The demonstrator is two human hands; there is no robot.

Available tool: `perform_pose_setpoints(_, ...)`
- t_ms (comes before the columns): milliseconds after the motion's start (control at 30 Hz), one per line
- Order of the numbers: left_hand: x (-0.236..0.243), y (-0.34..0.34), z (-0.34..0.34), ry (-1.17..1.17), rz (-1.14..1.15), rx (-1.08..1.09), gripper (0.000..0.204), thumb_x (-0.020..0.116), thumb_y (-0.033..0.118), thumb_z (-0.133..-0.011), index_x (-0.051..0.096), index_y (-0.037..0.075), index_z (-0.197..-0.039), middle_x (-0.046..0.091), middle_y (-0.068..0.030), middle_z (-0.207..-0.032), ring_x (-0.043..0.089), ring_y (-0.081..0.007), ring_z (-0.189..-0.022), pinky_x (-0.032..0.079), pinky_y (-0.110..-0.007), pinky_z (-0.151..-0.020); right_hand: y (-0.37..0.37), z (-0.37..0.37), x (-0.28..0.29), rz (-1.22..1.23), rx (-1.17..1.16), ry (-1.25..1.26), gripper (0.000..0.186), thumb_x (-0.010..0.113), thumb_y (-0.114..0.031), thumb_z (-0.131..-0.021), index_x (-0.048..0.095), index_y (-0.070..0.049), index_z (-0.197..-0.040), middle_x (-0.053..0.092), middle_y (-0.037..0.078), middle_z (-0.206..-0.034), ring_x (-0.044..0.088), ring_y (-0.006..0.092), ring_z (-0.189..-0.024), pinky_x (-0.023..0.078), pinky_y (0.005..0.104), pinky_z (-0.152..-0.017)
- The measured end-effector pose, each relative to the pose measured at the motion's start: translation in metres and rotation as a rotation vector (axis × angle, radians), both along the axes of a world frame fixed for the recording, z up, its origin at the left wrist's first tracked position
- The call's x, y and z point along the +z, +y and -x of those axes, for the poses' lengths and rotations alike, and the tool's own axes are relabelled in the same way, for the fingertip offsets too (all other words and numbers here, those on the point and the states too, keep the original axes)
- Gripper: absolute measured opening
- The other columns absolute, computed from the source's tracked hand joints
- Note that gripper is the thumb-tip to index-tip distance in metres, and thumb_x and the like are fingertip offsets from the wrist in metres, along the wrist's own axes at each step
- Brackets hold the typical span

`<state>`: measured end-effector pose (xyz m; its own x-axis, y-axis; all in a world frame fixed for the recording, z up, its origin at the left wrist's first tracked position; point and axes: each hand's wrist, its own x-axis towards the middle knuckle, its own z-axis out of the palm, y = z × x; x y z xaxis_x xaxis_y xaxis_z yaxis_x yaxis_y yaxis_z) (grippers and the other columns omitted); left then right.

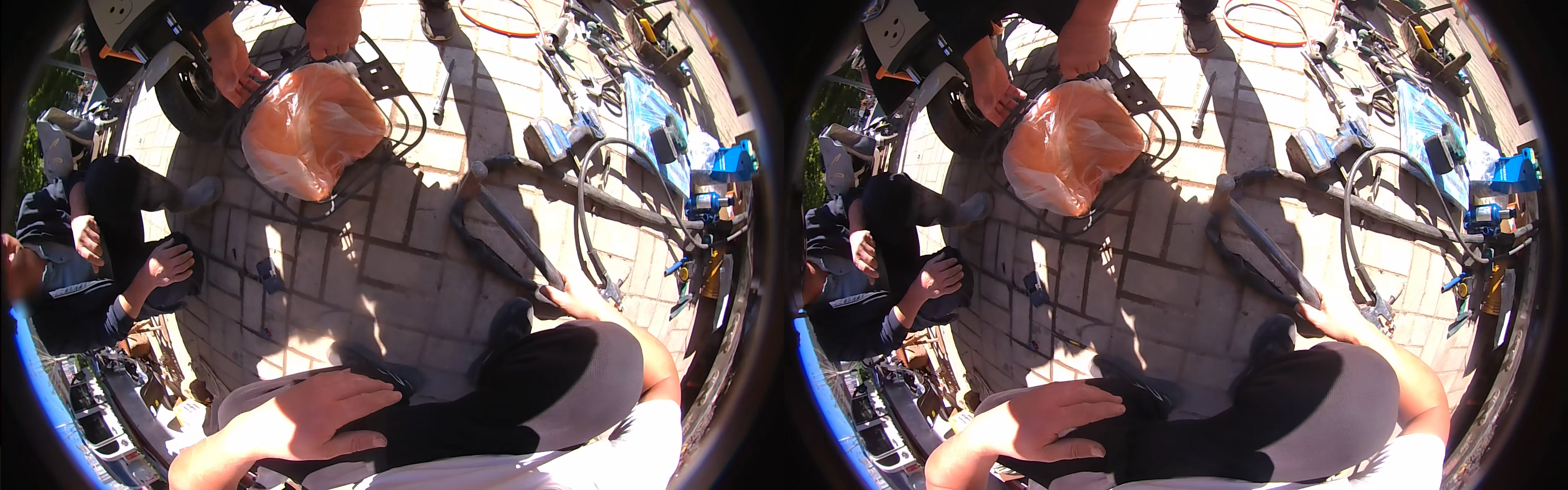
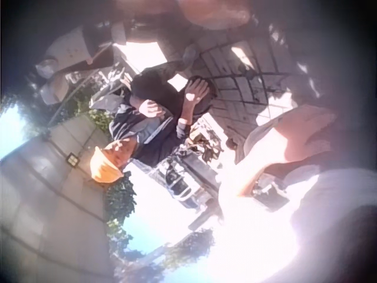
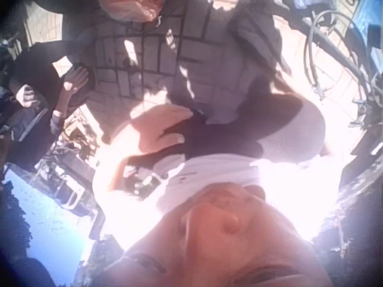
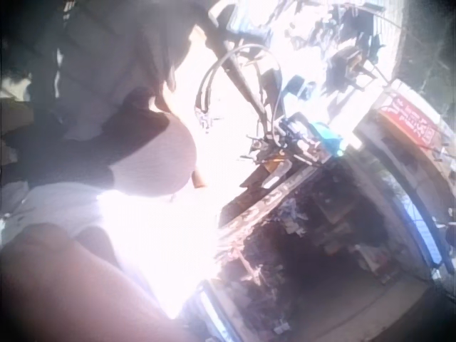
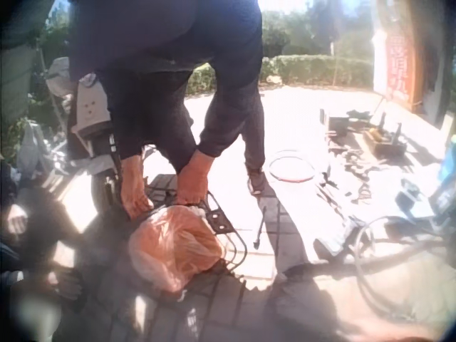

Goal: The person removes a plastic bag from a bicycle basket, then uses a welding torch to heat and join metal parts on the basket. The person holds the basket with one hand and the torch with the other, producing smoke as the metal is heated.

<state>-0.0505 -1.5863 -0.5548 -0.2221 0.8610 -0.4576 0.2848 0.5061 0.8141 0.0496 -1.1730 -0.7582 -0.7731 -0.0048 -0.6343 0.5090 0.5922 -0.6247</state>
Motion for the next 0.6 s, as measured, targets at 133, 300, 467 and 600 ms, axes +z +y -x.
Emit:
perform_pose_setpoints(133,-0.004,0.000,-0.011,0.119,0.025,0.038,0.053,0.068,0.036,-0.091,0.058,0.001,-0.129,0.061,-0.0185,-0.123,0.060,-0.0341,-0.109,0.051,-0.038,-0.091,-0.013,0.038,0.015,-0.107,0.296,-0.222,0.041,0.069,-0.035,-0.087,0.063,0.000,-0.109,0.068,0.015,-0.087,0.065,0.0231,-0.081,0.051,0.0359,-0.073)
perform_pose_setpoints(300,-0.008,-0.010,-0.010,0.271,0.010,0.064,0.054,0.068,0.038,-0.091,0.058,0.002,-0.128,0.063,-0.0184,-0.119,0.063,-0.0336,-0.104,0.051,-0.040,-0.088,-0.054,0.072,0.012,-0.091,0.671,-0.306,0.037,0.068,-0.035,-0.085,0.065,0.002,-0.091,0.067,0.019,-0.075,0.069,0.0298,-0.073,0.054,0.0414,-0.070)
perform_pose_setpoints(467,-0.004,-0.004,-0.008,0.280,-0.120,0.077,0.051,0.071,0.034,-0.089,0.059,0.002,-0.126,0.066,-0.0148,-0.109,0.065,-0.0308,-0.093,0.052,-0.038,-0.080,-0.103,0.060,-0.005,0.092,0.777,-0.437,0.040,0.064,-0.036,-0.088,0.063,0.003,-0.091,0.066,0.016,-0.067,0.069,0.0271,-0.065,0.054,0.0410,-0.065)
perform_pose_setpoints(600,0.005,0.000,0.001,0.390,-0.280,0.193,0.048,0.074,0.027,-0.086,0.062,0.003,-0.126,0.069,-0.0091,-0.098,0.066,-0.0257,-0.081,0.052,-0.034,-0.069,-0.109,0.046,-0.015,0.059,0.881,-0.427,0.042,0.064,-0.039,-0.087,0.065,0.003,-0.089,0.067,0.017,-0.069,0.070,0.0268,-0.068,0.054,0.0412,-0.067)
